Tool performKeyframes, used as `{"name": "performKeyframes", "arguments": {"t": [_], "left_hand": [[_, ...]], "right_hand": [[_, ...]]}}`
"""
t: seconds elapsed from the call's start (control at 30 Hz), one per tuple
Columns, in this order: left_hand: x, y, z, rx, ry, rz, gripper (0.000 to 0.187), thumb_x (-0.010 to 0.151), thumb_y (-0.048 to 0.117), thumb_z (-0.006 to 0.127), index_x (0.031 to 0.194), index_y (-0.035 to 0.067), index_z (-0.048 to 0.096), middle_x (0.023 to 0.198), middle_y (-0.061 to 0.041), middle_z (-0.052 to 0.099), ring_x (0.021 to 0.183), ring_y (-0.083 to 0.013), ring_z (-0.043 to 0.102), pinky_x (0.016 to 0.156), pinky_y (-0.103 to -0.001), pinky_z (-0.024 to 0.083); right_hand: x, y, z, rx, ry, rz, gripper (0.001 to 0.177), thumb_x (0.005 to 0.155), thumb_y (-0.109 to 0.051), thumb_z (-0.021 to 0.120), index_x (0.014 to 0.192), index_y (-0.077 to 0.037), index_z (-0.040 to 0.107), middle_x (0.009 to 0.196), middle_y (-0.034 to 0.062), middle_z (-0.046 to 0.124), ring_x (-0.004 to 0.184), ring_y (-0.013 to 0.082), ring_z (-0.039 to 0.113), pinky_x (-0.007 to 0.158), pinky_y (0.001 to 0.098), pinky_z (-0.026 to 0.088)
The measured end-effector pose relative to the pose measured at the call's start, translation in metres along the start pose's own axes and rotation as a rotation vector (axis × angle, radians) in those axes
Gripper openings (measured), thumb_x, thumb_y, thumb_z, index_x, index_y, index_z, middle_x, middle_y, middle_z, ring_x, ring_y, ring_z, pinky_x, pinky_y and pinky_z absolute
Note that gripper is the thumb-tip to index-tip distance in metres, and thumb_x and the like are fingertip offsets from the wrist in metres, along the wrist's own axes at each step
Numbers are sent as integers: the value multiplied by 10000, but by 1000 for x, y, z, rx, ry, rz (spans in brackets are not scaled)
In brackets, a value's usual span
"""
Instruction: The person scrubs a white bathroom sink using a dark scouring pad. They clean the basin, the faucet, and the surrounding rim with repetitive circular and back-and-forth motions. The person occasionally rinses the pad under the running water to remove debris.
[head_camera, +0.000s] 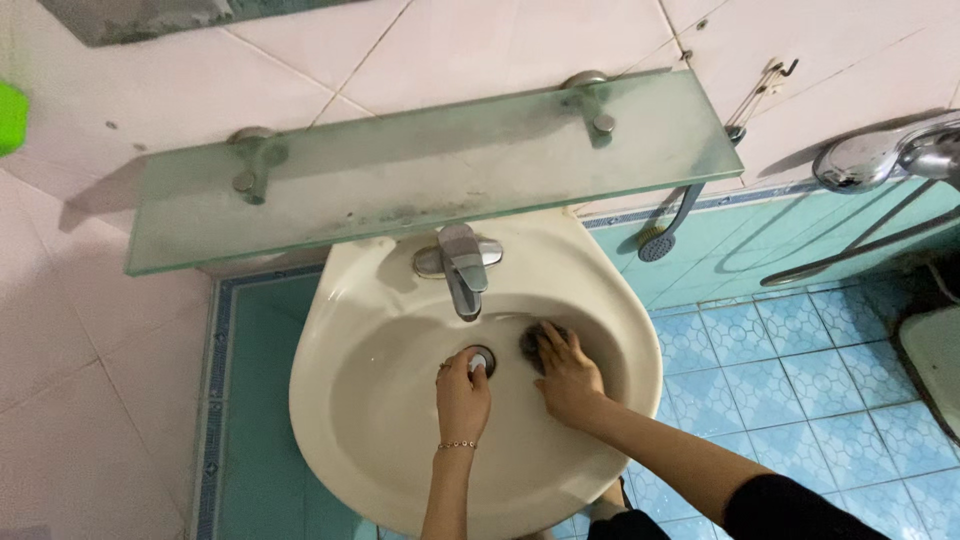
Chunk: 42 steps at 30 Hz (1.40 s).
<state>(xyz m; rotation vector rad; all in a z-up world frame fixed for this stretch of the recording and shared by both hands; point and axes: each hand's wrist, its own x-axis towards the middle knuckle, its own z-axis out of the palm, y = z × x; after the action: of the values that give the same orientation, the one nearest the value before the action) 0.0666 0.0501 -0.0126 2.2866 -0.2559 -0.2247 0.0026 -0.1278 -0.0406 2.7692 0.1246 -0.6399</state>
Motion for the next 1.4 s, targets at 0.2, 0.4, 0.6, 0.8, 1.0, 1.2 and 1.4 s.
{"name": "performKeyframes", "arguments": {"t": [0.2,0.4,0.6,0.8,1.0,1.2,1.4], "left_hand": [[-5,-16,10,-17,-9,8,298,937,109,609,1215,18,665,1147,-163,700,1080,-320,641,949,-426,503],[-9,-25,5,-39,-1,-22,296,933,98,614,1212,16,665,1135,-152,702,1072,-307,642,945,-417,511],[0,-22,-7,-24,18,-15,276,939,96,621,1200,20,670,1132,-152,709,1093,-315,642,965,-422,504],[5,-25,-19,-40,123,55,312,920,67,619,1224,5,654,1216,-181,682,1128,-351,625,986,-441,487],[7,-29,-25,-39,90,-28,301,943,73,593,1233,11,644,1247,-164,667,1152,-323,623,966,-418,510],[11,-34,-29,-40,137,11,318,921,38,608,1234,-4,644,1224,-175,683,1154,-324,624,968,-431,501],[15,-38,-28,-69,123,2,288,935,58,599,1212,2,656,1212,-169,689,1118,-319,651,947,-418,525]], "right_hand": [[61,-24,3,-213,273,-11,731,995,-480,333,1575,-39,281,1679,77,195,1546,269,-21,1188,509,1],[-17,-20,-29,-38,-258,-90,663,1096,-470,293,1558,2,351,1687,245,182,1568,456,27,1224,597,-34],[-42,-80,-14,648,-240,-273,777,1030,-511,371,1566,39,257,1634,244,219,1548,437,46,1191,587,102],[61,-147,-2,487,273,-431,674,951,-483,542,1480,-71,476,1547,176,454,1486,385,297,1190,608,219],[89,-86,-28,379,293,-169,440,1026,-351,469,1419,-154,494,1691,125,284,1587,364,130,1205,578,206],[52,-73,-17,553,143,253,790,1019,-492,381,1609,-10,169,1699,158,35,1564,402,-75,1207,591,70],[77,-128,-57,425,-116,-132,756,973,-432,551,1571,-48,295,1644,203,181,1547,413,27,1206,588,134]]}}
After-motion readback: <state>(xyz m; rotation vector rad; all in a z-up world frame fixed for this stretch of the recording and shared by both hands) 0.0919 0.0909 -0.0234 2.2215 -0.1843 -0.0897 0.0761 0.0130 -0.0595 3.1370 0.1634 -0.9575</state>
